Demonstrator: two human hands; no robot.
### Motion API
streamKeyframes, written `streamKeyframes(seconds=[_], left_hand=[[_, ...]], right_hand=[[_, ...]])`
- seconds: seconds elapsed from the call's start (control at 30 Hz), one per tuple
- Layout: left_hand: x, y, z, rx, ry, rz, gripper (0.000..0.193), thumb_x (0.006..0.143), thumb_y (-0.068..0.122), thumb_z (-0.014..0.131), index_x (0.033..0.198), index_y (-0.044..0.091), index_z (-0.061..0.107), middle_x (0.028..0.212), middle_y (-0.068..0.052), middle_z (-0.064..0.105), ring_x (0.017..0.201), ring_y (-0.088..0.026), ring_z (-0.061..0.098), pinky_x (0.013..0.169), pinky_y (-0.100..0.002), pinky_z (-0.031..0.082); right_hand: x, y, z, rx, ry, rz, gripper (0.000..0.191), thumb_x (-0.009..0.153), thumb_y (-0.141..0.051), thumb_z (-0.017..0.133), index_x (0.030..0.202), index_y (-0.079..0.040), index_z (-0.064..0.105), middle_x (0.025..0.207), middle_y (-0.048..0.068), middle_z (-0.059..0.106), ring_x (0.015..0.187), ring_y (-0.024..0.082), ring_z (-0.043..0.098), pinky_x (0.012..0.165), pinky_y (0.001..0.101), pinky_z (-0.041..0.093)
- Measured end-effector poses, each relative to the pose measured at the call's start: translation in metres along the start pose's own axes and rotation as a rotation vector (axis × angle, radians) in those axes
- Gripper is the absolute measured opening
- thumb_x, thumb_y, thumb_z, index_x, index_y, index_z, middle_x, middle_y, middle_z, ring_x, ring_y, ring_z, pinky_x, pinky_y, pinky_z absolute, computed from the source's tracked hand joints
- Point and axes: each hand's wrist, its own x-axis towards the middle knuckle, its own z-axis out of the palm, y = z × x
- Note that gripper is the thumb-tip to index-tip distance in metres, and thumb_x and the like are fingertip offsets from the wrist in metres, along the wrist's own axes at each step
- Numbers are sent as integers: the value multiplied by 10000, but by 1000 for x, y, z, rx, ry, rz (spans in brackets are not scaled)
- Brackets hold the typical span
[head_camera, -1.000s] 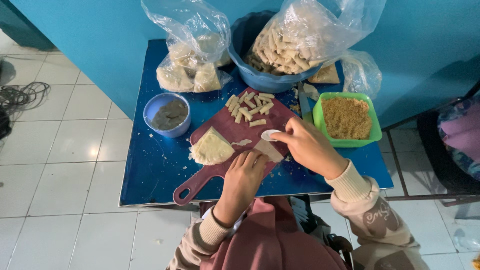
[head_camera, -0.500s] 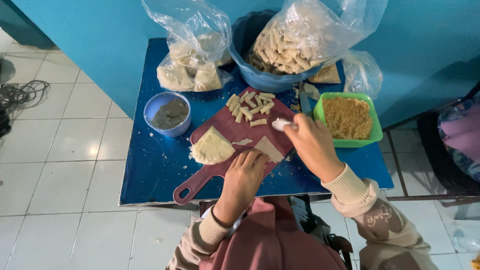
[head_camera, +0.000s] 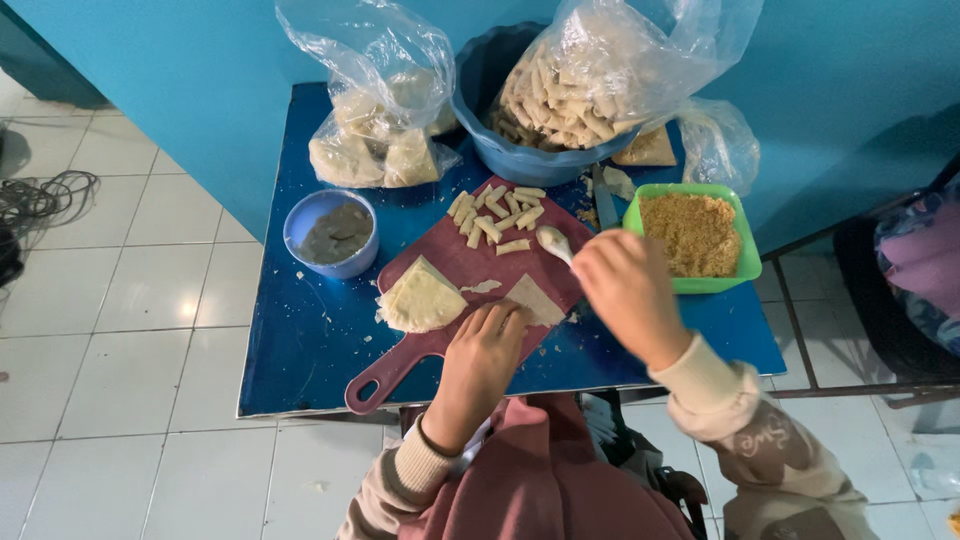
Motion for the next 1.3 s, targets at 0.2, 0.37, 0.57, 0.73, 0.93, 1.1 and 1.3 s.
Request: streamKeyframes(seconds=[0.2, 0.37, 0.57, 0.73, 0.93, 1.1, 1.3], left_hand=[[1, -3, -4, 94, 48, 21, 245, 845, 56, 618, 1083, 107, 649, 1072, -45, 680, 1012, -264, 638, 953, -425, 495], [-4, -3, 3, 241, 71, -231, 187, 928, 144, 669, 1102, 76, 655, 990, -95, 631, 939, -303, 609, 829, -435, 476], [-5, -6, 15, 299, 87, -281, 164, 903, 204, 705, 983, 90, 619, 957, -99, 608, 923, -313, 604, 818, -442, 471], [-2, -6, 20, 228, 53, -321, 147, 924, 194, 692, 985, 97, 600, 945, -87, 623, 919, -309, 612, 791, -445, 468], [2, -7, 21, 141, 48, -346, 158, 934, 154, 653, 1060, 76, 597, 960, -90, 657, 941, -311, 627, 820, -451, 477], [-2, -5, 17, 159, 55, -305, 208, 941, 157, 655, 1117, 60, 601, 1021, -98, 676, 990, -309, 636, 869, -447, 478], [-2, -2, 11, 132, 23, -314, 341, 913, 217, 696, 1191, 47, 594, 1053, -127, 658, 1011, -330, 618, 879, -453, 470]], right_hand=[[-5, 87, -25, -223, -419, 358, 202, 925, -327, 702, 979, -138, 749, 1051, 76, 727, 1077, 381, 567, 908, 490, 432], [-30, 129, -6, -158, -786, 420, 330, 907, -443, 656, 1001, -151, 779, 1016, 54, 770, 1143, 361, 571, 1006, 512, 416], [-47, 136, 10, -56, -607, 469, 212, 875, -285, 664, 1003, -169, 787, 921, 89, 756, 1060, 351, 621, 969, 508, 445], [-36, 121, 1, -63, -527, 495, 147, 875, -278, 691, 905, -183, 800, 786, 54, 753, 1064, 358, 592, 969, 510, 374], [-12, 104, -26, -51, -394, 460, 121, 891, -258, 697, 835, -210, 794, 768, 5, 750, 1093, 344, 583, 934, 521, 351], [7, 62, -30, 44, -307, 303, 67, 899, -240, 710, 846, -222, 748, 863, -38, 748, 986, 278, 579, 917, 485, 364], [15, -16, 10, 241, -253, 152, 69, 846, -207, 752, 868, -175, 695, 869, -32, 693, 959, 247, 550, 852, 440, 375]])
